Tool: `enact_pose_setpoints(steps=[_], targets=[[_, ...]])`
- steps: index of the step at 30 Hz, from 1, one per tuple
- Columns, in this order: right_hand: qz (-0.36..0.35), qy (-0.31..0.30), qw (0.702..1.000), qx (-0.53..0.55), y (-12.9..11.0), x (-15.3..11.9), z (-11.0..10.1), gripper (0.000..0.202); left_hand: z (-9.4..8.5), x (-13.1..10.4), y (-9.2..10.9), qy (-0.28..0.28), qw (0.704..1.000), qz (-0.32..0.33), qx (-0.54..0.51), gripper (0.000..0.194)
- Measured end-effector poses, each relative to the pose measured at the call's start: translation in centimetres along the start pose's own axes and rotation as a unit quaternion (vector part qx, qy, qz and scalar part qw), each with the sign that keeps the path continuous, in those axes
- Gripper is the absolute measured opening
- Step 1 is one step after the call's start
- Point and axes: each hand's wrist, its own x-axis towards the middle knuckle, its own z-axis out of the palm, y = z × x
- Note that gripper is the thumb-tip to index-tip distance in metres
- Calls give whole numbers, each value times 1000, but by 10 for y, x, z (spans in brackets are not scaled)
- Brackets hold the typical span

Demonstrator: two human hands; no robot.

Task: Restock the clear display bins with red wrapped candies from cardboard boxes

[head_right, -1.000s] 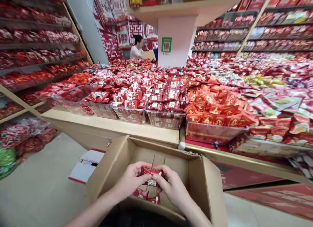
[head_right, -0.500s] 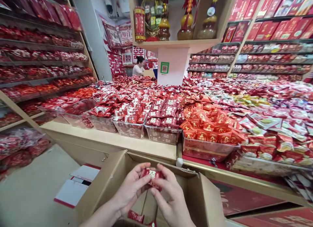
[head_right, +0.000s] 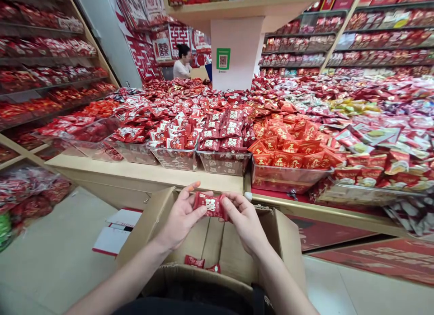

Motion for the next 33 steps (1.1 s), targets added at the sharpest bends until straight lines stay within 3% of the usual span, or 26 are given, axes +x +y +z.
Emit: enact_pose_setpoints(steps=[3,8,12,15,17,20,22,25,28,29,31,33], targets=[[-40,11,996,-75,2,1,2,19,0,-1,-4,-2,1000,-21,-6,48],[-122,61,973,-188,14,-3,7,20,-2,-2,-15,55,995,-57,-54,30],[-126,126,966,-189,28,-4,9,24,-2,-3,-23,86,988,-96,-82,35],[-192,136,929,-287,34,-5,12,22,-1,-6,-27,124,989,-69,-33,50],[-255,107,891,-361,35,-7,16,14,-1,-9,-31,104,989,-91,-59,55],[-284,-13,862,-420,34,-13,25,9,-6,-11,-35,61,969,-172,-164,51],[-276,-97,857,-425,31,-15,27,12,-11,-10,-36,78,953,-210,-206,49],[-266,-140,849,-434,27,-12,19,19,-20,-8,-31,60,942,-248,-219,57],[-238,-188,838,-453,27,-3,2,66,-29,-8,-25,-13,939,-282,-198,73],[-220,-215,836,-454,29,0,-2,72,-31,-8,-25,-37,936,-295,-189,75],[-177,-246,838,-453,33,4,-9,65,-36,-7,-28,-78,935,-299,-172,73],[-143,-238,849,-450,38,5,-12,54,-40,-5,-33,-101,943,-278,-152,64]])
